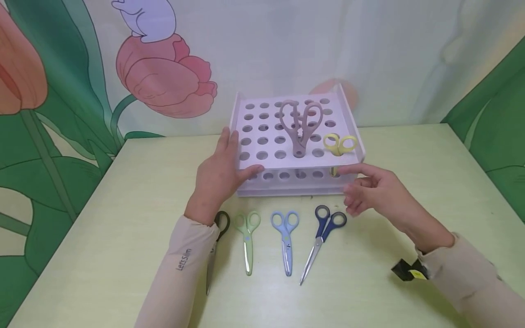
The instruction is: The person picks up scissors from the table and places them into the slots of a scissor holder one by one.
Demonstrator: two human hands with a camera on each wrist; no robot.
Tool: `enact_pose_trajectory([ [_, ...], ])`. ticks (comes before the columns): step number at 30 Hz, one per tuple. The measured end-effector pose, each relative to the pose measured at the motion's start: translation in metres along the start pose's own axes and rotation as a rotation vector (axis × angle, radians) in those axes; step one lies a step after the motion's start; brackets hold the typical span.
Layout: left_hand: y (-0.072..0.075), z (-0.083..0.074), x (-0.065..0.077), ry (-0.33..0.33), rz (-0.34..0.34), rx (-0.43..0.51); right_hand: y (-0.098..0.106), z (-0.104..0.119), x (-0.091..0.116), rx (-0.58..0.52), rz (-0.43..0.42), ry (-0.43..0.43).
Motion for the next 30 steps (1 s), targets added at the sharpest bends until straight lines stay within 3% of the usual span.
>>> enact_pose_trajectory([
  [9,0.0,0.001,0.0,0.002,0.002,-0.008,-0.007,-0.004,-0.003,0.041,0.063,0.036],
  [12,0.0,0.0,-0.001,0.004,0.005,-0.01,-0.008,-0.012,-0.006,0.164,0.102,0.045],
  [16,0.001,0.001,-0.001,0.006,0.013,-0.02,-0.012,-0.03,-0.009,0.499,0.195,0.117],
  [19,0.001,0.002,-0.001,0.018,0.024,-0.023,-0.021,-0.043,-0.007,0.675,0.285,0.17],
  [25,0.0,0.004,-0.003,0.042,0.042,-0.015,-0.034,-0.053,0.0,0.757,0.345,0.22],
  [30,-0.002,0.005,-0.003,0.042,0.063,0.019,-0.046,-0.048,0.006,0.789,0.354,0.351],
])
Point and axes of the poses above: each hand's wrist, its own x-axis away from the middle knuckle, its own y-axis out of the back of the hand, z = x × y, the point moved 10 cm from there along -x, towards the middle knuckle, and after that the axes turned 14 degrees about -z, right-handed, at the moved point
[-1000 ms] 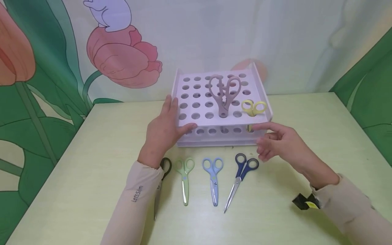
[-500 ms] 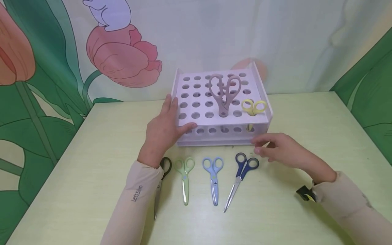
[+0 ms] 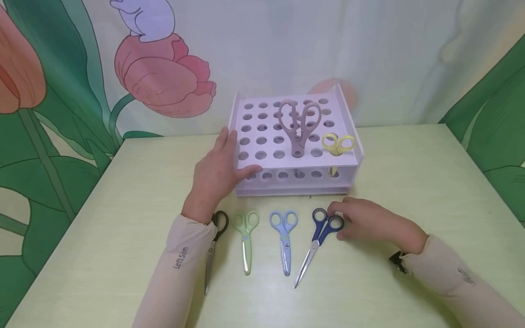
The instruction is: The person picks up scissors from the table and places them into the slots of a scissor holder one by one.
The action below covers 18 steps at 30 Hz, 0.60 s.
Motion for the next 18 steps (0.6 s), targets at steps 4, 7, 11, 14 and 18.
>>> enact_pose_trajectory([
  [4,-0.001,-0.001,0.0,-0.021,-0.004,0.063,-0.003,0.003,0.0,-0.027,0.026,0.031],
  [7,-0.002,0.0,0.0,-0.037,-0.011,0.108,-0.003,0.001,0.002,-0.134,0.067,0.01],
  [11,-0.003,0.002,0.0,-0.05,-0.019,0.135,0.002,-0.003,0.005,-0.37,0.123,-0.039],
  [14,-0.003,0.003,0.0,-0.049,-0.019,0.136,0.011,-0.003,0.005,-0.523,0.139,-0.069],
  [18,-0.002,0.002,0.0,-0.041,-0.01,0.146,0.03,-0.001,0.003,-0.663,0.074,-0.062],
])
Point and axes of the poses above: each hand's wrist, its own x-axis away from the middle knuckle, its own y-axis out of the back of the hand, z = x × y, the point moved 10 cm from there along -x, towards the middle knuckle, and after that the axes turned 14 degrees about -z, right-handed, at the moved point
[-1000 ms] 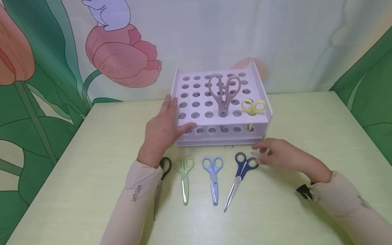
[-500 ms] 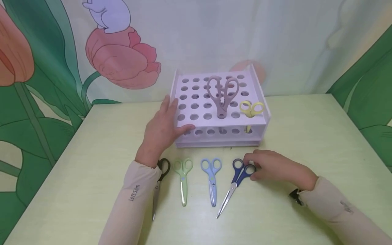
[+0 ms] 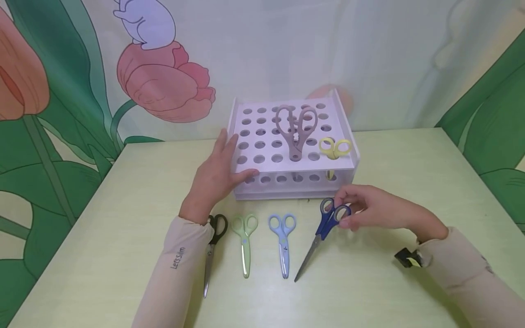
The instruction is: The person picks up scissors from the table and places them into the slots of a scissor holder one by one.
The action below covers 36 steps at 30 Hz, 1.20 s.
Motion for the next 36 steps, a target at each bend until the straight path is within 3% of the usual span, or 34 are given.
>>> enact_pose_trajectory([
  [5,0.0,0.0,0.001,0.007,0.006,0.008,0.018,0.015,-0.001,-0.135,-0.137,0.108],
  [10,-0.002,0.001,0.001,0.006,0.005,0.007,0.03,0.016,0.001,-0.246,-0.256,0.122],
  [16,-0.004,0.002,0.0,0.001,0.0,-0.007,0.028,0.028,0.002,-0.528,-0.177,0.217],
  [19,-0.003,0.001,0.0,-0.006,-0.006,-0.017,0.028,0.037,0.004,-0.612,-0.131,0.271],
  [30,-0.003,0.002,-0.001,0.022,0.006,-0.042,0.023,0.055,0.009,-0.774,-0.027,0.367],
  [36,-0.003,0.002,0.0,0.065,0.005,-0.02,0.028,0.053,0.007,-0.592,-0.258,0.292],
])
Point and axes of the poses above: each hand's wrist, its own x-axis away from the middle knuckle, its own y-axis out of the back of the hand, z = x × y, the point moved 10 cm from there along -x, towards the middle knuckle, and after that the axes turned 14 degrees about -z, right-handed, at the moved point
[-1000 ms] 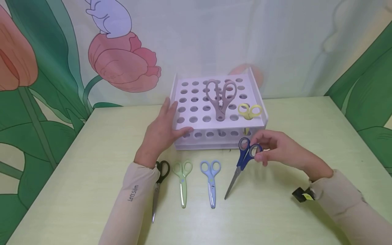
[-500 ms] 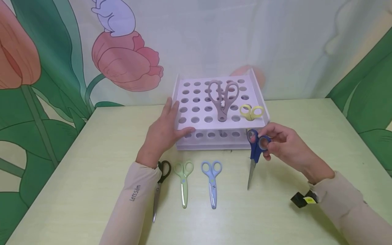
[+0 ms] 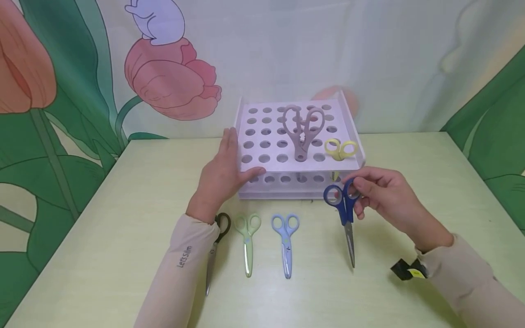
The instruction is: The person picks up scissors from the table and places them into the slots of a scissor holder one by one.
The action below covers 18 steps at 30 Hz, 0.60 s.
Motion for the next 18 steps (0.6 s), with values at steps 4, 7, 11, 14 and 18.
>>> enact_pose_trajectory([
  [4,0.001,-0.001,0.0,0.008,-0.011,0.027,0.001,0.005,-0.001,0.165,-0.122,0.004],
  [7,0.002,-0.001,0.0,0.011,-0.019,0.025,0.0,0.015,-0.005,0.226,-0.202,0.036],
  [11,0.002,-0.001,0.001,0.021,-0.02,0.001,-0.002,0.028,-0.012,0.223,-0.283,0.07],
  [14,0.002,-0.002,0.0,0.024,-0.021,-0.016,-0.003,0.034,-0.017,0.188,-0.322,0.083],
  [18,0.001,-0.005,-0.001,0.021,-0.015,-0.037,-0.006,0.041,-0.024,0.12,-0.338,0.109],
])
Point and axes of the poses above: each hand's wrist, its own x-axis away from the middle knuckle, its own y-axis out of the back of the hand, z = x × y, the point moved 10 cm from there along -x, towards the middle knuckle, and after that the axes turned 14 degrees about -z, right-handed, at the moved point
